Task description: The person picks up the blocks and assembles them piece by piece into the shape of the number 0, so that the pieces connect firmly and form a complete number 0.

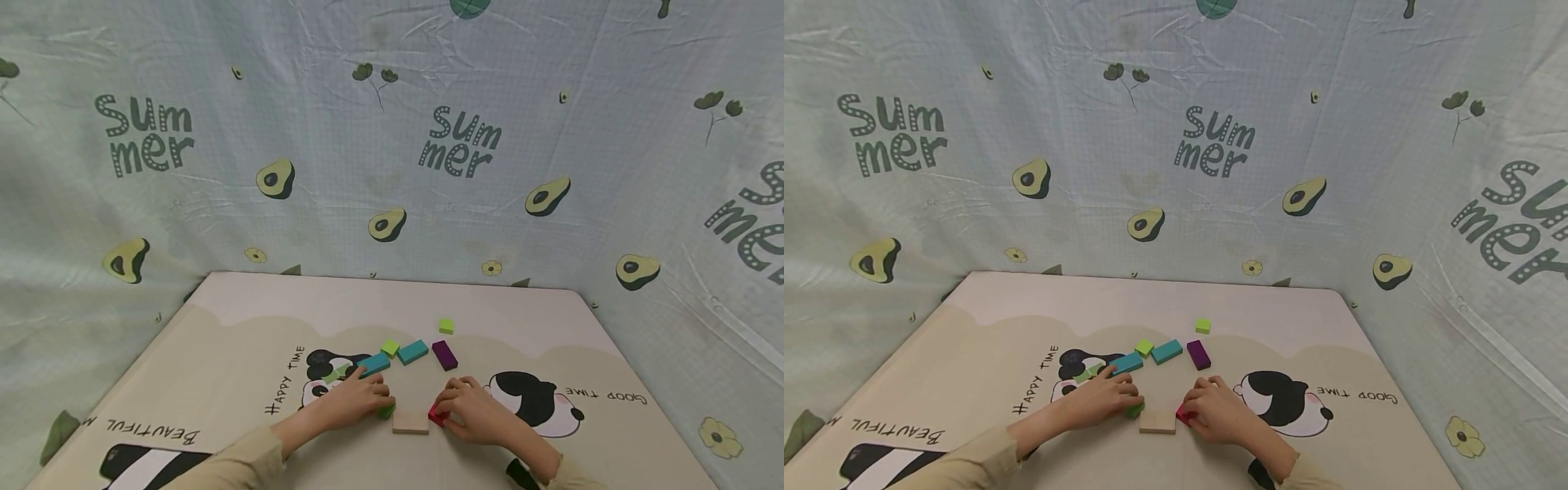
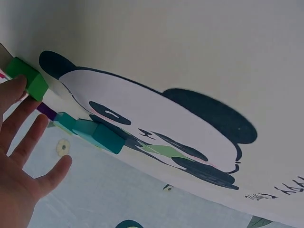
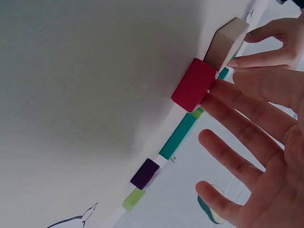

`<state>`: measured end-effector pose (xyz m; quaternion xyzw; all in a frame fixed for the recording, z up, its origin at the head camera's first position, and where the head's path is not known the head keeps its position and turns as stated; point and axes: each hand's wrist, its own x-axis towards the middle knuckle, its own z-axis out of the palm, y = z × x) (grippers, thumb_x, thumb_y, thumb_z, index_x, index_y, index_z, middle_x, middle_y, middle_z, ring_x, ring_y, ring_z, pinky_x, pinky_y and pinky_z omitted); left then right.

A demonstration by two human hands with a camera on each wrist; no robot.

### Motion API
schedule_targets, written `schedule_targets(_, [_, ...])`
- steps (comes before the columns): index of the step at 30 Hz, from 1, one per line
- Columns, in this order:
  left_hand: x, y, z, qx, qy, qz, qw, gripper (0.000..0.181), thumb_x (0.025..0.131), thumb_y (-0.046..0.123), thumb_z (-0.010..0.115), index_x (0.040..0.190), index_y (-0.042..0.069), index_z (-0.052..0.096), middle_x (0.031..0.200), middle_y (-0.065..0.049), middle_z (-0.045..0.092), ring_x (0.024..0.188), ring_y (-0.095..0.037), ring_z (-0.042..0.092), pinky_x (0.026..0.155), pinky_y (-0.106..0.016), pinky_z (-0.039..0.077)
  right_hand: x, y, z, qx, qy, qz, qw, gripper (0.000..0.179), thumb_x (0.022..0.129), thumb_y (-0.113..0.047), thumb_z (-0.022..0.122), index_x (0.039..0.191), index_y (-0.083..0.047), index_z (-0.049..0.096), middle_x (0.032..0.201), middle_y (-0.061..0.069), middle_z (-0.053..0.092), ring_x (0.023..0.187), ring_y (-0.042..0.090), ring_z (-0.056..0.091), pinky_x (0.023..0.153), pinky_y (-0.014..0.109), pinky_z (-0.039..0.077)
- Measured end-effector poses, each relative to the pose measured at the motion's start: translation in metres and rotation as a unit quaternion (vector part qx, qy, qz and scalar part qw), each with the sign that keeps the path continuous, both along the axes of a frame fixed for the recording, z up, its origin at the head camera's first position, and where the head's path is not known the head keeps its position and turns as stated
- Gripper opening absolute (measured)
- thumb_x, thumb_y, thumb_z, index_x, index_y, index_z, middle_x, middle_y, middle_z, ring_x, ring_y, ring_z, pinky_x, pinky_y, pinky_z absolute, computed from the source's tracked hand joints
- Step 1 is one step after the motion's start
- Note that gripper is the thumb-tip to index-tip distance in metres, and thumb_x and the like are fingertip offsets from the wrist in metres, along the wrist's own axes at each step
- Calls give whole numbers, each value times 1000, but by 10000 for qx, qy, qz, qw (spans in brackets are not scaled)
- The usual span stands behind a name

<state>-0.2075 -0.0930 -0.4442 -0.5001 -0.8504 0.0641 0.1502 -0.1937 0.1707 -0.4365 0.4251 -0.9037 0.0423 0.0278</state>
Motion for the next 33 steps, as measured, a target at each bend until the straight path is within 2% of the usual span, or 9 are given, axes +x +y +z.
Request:
schedule_targets(7, [3, -3, 0, -74, -87, 37, 9999, 22, 85, 21, 58, 105, 29, 63, 100, 13, 63, 91, -9, 49, 85, -43, 45, 2, 0, 1, 25, -78, -74, 9999, 14, 80, -20, 63, 93, -21, 69, 95, -9, 65, 90, 11, 49, 84, 41, 38])
schedule_targets(14, [5, -4, 0, -88, 193, -84, 9997, 23, 83, 21, 60, 104, 29, 62, 99, 13, 64, 91, -9, 48, 85, -42, 45, 4, 2, 1, 40, -6, -70, 10000, 16, 80, -19, 62, 95, -21, 68, 98, -9, 65, 93, 12, 50, 85, 41, 38])
schedule_targets(22, [5, -6, -4, 14, 537, -236, 9983, 24, 81, 22, 62, 103, 31, 61, 98, 14, 63, 90, -9, 47, 81, -36, 43, 4, 1, 0, 104, -189, -245, 9995, 17, 80, -21, 62, 96, -22, 68, 99, -9, 66, 95, 12, 49, 88, 42, 37])
schedule_targets(33, [6, -7, -3, -6, 430, -173, 9989, 25, 82, 21, 62, 105, 32, 61, 100, 13, 63, 93, -10, 47, 84, -38, 44, 5, 2, 0, 49, -55, -186, 9998, 17, 80, -21, 62, 95, -21, 68, 99, -9, 66, 93, 11, 49, 87, 42, 38])
